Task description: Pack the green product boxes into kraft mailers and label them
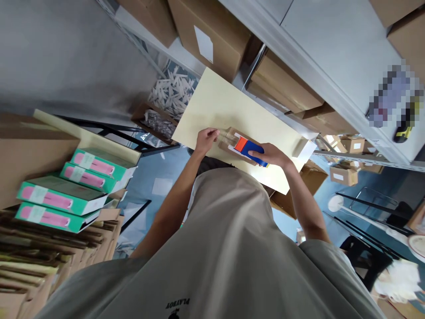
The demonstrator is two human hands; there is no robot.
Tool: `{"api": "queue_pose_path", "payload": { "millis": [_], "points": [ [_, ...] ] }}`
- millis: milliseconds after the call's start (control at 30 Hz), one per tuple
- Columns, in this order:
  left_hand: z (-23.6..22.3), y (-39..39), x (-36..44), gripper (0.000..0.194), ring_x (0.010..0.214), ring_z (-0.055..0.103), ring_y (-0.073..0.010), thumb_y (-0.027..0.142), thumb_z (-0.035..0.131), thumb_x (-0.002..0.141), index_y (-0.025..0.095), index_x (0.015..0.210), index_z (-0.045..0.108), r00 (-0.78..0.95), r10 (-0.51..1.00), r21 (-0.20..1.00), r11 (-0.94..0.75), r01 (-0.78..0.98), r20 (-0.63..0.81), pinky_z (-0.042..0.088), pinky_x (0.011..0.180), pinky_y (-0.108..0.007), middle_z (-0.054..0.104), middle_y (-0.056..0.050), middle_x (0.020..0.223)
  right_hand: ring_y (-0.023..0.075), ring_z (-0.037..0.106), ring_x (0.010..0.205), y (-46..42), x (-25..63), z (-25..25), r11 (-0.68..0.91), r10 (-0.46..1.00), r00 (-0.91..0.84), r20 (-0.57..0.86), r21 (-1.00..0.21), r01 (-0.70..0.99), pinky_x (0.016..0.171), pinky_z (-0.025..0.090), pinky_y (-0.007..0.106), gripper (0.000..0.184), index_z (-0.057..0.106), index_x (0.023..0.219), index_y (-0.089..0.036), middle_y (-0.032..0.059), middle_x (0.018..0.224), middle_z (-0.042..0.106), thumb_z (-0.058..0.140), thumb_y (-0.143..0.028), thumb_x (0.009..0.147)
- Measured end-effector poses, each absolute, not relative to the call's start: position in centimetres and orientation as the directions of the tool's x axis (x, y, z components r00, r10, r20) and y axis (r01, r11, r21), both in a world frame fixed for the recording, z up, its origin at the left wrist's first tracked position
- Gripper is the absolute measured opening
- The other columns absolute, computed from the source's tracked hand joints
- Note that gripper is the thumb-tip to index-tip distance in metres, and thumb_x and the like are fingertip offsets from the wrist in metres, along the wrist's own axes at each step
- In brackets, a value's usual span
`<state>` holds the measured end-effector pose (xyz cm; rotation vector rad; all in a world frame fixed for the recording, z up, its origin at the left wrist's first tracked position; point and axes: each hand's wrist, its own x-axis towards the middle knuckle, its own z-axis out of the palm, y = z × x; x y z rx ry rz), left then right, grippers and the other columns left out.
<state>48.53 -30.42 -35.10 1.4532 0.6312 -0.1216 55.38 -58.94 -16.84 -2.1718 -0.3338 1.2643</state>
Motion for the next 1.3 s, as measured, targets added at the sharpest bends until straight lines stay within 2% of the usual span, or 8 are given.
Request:
{"api": "queue_pose_path", "payload": {
  "millis": [167, 233, 367, 500, 667, 867, 1100, 1300],
  "points": [
    [-37.5, -32.2, 48.1, 0.043, 0.071, 0.065, -0.0166, 0.059, 0.079, 0.092, 0.016, 0.091, 0.077, 0.832, 0.231, 0.864, 0.111, 0.492, -0.504, 0.055, 0.072, -0.029, 0.074, -0.004, 0.08, 0.0192, 0.07, 0.067, -58.3, 55.7, -17.0, -0.848, 0.433, 0.494, -0.754, -0.527, -0.061, 0.061, 0.048, 0.03, 0.067, 0.076, 0.098, -0.017, 0.0046, 0.072, 0.072, 0.072, -0.084, 0.093],
    [-37.6, -32.4, 47.8, 0.04, 0.075, 0.067, -0.0184, 0.055, 0.076, 0.095, 0.015, 0.098, 0.079, 0.84, 0.243, 0.871, 0.041, 0.49, -0.485, 0.054, 0.074, -0.03, 0.075, -0.006, 0.084, 0.019, 0.07, 0.069, -58.1, 55.9, -16.9, -0.864, 0.422, 0.477, -0.771, -0.501, -0.046, 0.062, 0.047, 0.029, 0.068, 0.075, 0.1, -0.016, 0.0052, 0.076, 0.073, 0.07, -0.084, 0.094],
    [-36.4, -31.8, 47.2, 0.039, 0.08, 0.066, -0.0189, 0.045, 0.084, 0.09, 0.018, 0.118, 0.078, 0.854, 0.353, 0.882, -0.135, 0.451, -0.382, 0.053, 0.078, -0.03, 0.076, -0.006, 0.091, 0.0201, 0.069, 0.072, -57.9, 56.0, -16.6, -0.871, 0.43, 0.47, -0.771, -0.491, -0.009, 0.065, 0.045, 0.031, 0.069, 0.073, 0.096, -0.016, 0.0073, 0.078, 0.074, 0.065, -0.085, 0.096],
    [-34.2, -32.1, 47.2, 0.035, 0.081, 0.066, -0.0178, 0.051, 0.086, 0.09, 0.02, 0.106, 0.079, 0.906, 0.322, 0.917, -0.193, 0.349, -0.277, 0.053, 0.08, -0.03, 0.076, -0.005, 0.093, 0.0197, 0.066, 0.072, -57.8, 56.0, -16.7, -0.876, 0.443, 0.475, -0.76, -0.481, 0.047, 0.066, 0.042, 0.031, 0.069, 0.071, 0.089, -0.017, 0.0078, 0.08, 0.073, 0.065, -0.085, 0.096],
    [-32.6, -33.2, 47.7, 0.032, 0.076, 0.065, -0.0166, 0.047, 0.088, 0.086, 0.019, 0.096, 0.075, 0.872, 0.339, 0.893, -0.156, 0.422, -0.353, 0.053, 0.075, -0.028, 0.074, -0.003, 0.087, 0.0206, 0.068, 0.072, -57.3, 56.0, -17.0, -0.882, 0.437, 0.473, -0.765, -0.468, 0.059, 0.066, 0.044, 0.031, 0.068, 0.074, 0.087, -0.015, 0.0102, 0.079, 0.075, 0.069, -0.082, 0.095],
    [-32.5, -33.1, 48.0, 0.024, 0.077, 0.066, -0.0163, 0.038, 0.086, 0.084, 0.02, 0.093, 0.073, 0.867, 0.374, 0.877, -0.219, 0.427, -0.329, 0.053, 0.076, -0.027, 0.075, -0.003, 0.087, 0.0207, 0.074, 0.068, -62.9, 56.3, -14.9, -0.832, 0.456, 0.282, -0.844, -0.516, -0.202, 0.066, 0.056, 0.032, 0.076, 0.078, 0.089, -0.013, 0.012, 0.079, 0.08, 0.076, -0.089, 0.085],
    [-33.5, -33.0, 48.3, 0.026, 0.08, 0.069, -0.0168, 0.039, 0.083, 0.084, 0.02, 0.098, 0.072, 0.888, 0.358, 0.873, -0.283, 0.397, -0.288, 0.053, 0.073, -0.026, 0.074, -0.003, 0.089, 0.0226, 0.077, 0.068, -73.7, 55.2, -13.3, -0.883, 0.307, 0.191, -0.932, -0.354, -0.308, 0.065, 0.06, 0.032, 0.079, 0.079, 0.088, -0.012, 0.0126, 0.076, 0.08, 0.084, -0.089, 0.077],
    [-33.5, -32.8, 48.5, 0.025, 0.087, 0.071, -0.0185, 0.038, 0.082, 0.084, 0.02, 0.096, 0.071, 0.901, 0.345, 0.873, -0.312, 0.375, -0.263, 0.054, 0.076, -0.026, 0.076, -0.006, 0.094, 0.0246, 0.076, 0.064, -71.7, 54.3, -17.4, -0.932, 0.142, 0.274, -0.951, -0.222, -0.287, 0.06, 0.06, 0.034, 0.079, 0.079, 0.095, -0.006, 0.0127, 0.072, 0.078, 0.088, -0.083, 0.081]
  ]
}}
